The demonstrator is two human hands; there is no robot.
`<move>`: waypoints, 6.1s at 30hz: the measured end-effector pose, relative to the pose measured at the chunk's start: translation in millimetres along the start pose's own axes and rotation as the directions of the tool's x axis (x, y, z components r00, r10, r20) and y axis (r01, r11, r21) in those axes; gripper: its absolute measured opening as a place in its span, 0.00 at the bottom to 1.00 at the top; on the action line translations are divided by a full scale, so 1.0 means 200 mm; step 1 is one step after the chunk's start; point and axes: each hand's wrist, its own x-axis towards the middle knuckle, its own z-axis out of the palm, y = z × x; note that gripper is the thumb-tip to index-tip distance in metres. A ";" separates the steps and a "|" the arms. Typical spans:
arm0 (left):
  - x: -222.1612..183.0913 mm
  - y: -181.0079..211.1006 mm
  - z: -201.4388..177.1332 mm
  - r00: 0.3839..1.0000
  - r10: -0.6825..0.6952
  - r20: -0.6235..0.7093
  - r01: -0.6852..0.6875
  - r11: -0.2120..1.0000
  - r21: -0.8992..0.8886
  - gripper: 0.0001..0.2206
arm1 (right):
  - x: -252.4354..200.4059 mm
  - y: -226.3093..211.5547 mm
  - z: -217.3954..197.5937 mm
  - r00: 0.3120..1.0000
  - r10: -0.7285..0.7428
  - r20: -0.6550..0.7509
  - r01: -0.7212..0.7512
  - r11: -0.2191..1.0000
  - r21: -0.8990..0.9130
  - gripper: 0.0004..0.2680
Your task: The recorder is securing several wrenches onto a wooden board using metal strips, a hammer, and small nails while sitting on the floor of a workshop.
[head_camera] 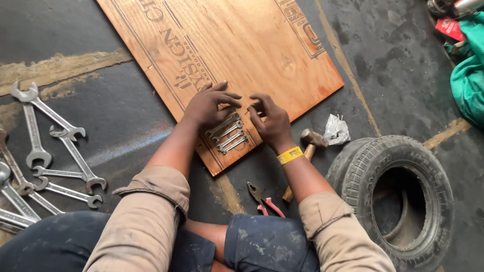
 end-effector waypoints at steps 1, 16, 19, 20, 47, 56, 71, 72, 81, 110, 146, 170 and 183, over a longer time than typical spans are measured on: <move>-0.01 0.01 0.00 1.000 -0.007 0.000 0.007 1.000 0.004 0.07 | 0.00 0.02 0.02 1.000 -0.011 -0.002 0.011 0.999 -0.033 0.08; -0.02 -0.01 0.00 1.000 -0.016 -0.001 0.016 1.000 0.025 0.06 | -0.03 0.12 0.11 0.986 -0.154 0.061 0.161 0.977 -0.143 0.07; -0.02 0.00 -0.01 1.000 -0.026 0.016 0.025 0.998 0.065 0.04 | -0.03 0.10 0.12 0.981 -0.189 0.045 0.194 0.971 -0.142 0.06; -0.02 0.01 -0.01 0.999 -0.030 0.025 0.028 0.995 0.092 0.03 | -0.03 0.09 0.11 0.977 -0.212 0.035 0.215 0.965 -0.151 0.06; -0.02 0.00 0.07 1.000 -0.018 0.015 0.017 0.999 0.033 0.07 | -0.52 0.52 -0.41 0.349 0.922 0.168 -0.571 0.351 -0.742 0.28; -0.01 0.00 0.08 0.999 -0.011 0.052 0.005 0.994 0.108 0.07 | -0.46 0.19 -0.48 0.626 0.743 0.239 -0.744 0.476 0.468 0.09; -0.01 0.05 0.04 0.987 -0.094 0.130 0.079 0.990 0.116 0.06 | -0.40 -0.27 -0.14 0.957 0.290 -0.003 -0.282 0.928 -0.242 0.15; -0.01 0.02 0.05 0.987 -0.100 0.125 0.086 0.990 0.115 0.06 | -0.38 -0.30 -0.14 0.958 0.287 0.004 -0.277 0.930 -0.242 0.15; -0.02 0.02 0.06 0.998 -0.010 0.056 0.004 0.995 0.102 0.09 | -0.44 -0.09 -0.04 0.980 0.189 -0.056 -0.195 0.887 -0.419 0.13; 0.02 -0.22 0.12 0.966 -0.055 -0.254 -0.048 0.923 -0.382 0.20 | -0.46 -0.03 -0.02 0.970 0.241 -0.021 -0.226 0.875 -0.427 0.16; -0.06 0.02 0.00 0.912 -0.383 -0.146 0.215 0.749 -0.627 0.15 | -0.42 0.00 -0.15 0.920 0.350 -0.174 -0.387 0.879 -0.278 0.19; -0.55 0.20 0.42 0.170 -0.856 -0.488 0.546 0.494 -0.676 0.20 | -0.45 0.06 -0.08 0.947 0.319 -0.032 -0.312 0.893 -0.326 0.18; -0.54 0.24 0.45 0.221 -0.891 -0.396 0.671 0.433 -0.601 0.23 | -0.40 -0.06 -0.05 0.930 0.362 0.061 -0.306 0.856 -0.416 0.19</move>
